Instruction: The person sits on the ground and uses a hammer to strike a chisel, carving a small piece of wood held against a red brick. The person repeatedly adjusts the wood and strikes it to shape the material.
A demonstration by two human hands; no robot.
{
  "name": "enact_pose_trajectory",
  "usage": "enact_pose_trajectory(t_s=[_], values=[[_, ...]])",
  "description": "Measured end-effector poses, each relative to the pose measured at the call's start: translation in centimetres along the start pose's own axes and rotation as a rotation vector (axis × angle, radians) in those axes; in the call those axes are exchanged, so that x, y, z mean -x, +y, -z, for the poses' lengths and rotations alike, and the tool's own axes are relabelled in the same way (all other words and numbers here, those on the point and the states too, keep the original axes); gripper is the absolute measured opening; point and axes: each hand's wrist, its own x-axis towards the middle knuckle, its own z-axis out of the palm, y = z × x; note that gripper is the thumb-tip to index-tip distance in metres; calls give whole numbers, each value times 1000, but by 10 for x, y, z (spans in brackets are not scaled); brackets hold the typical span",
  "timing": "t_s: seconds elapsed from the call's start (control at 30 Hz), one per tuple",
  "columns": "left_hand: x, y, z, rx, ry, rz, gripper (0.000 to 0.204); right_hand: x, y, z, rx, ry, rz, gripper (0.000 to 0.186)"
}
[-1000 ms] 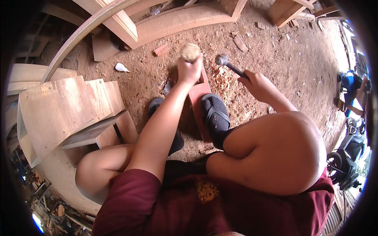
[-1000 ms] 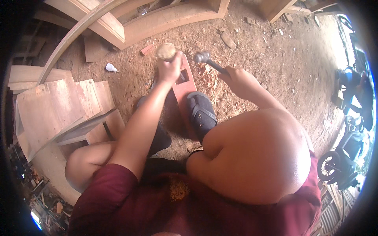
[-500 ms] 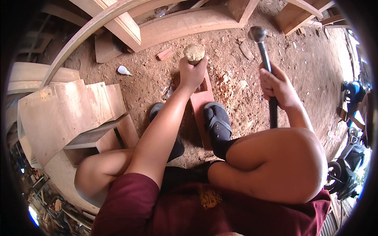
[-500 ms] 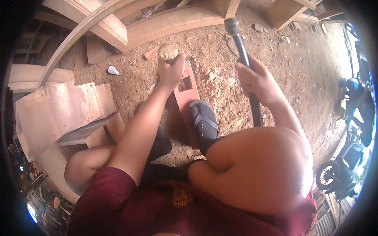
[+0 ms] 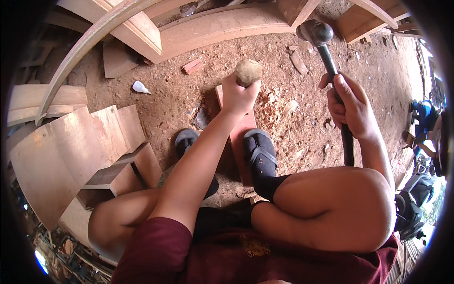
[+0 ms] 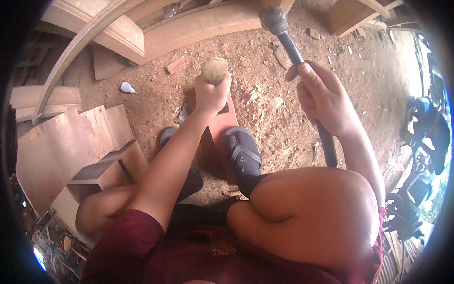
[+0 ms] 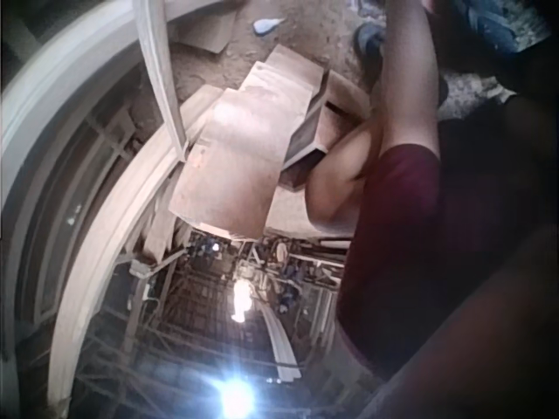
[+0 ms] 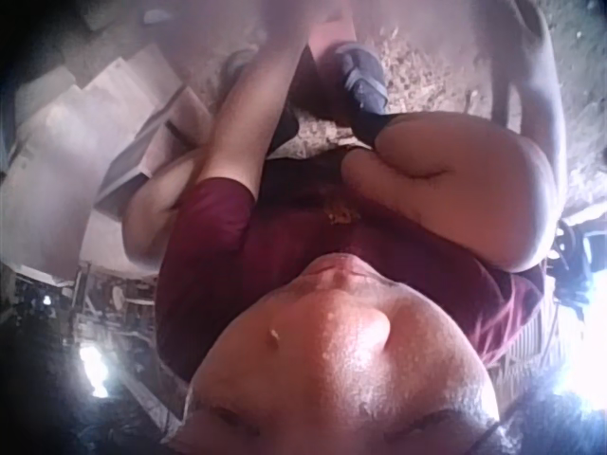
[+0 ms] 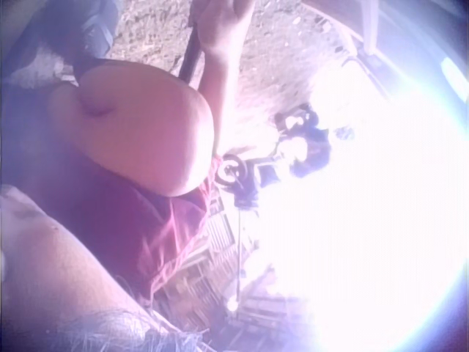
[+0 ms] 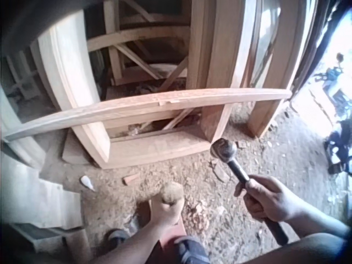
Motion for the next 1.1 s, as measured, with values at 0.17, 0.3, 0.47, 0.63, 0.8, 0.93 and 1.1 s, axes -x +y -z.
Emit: enact_pose_trajectory(t_s=[0.17,0.3,0.47,0.63,0.8,0.93,1.1], values=[[-5,-2,7,-49,69,24,15,1,-3,2,-25,78,-23,41],[-9,-7,11,9,88,153,22,1,-7,1,-56,110,27,40],[-11,-11,6,68,130,143,32,3,-18,3,-57,104,55,40],[-14,-13,5,-41,82,185,33,4,-8,5,-63,87,37,40],[-11,-10,4,-28,46,150,20,3,-26,9,156,124,207,46],[-1,1,-6,-75,-27,-67,7,8,-88,4,27,253,498,45],[9,10,-12,-86,-58,-95,7,3,-68,-43,519,194,325,35]])
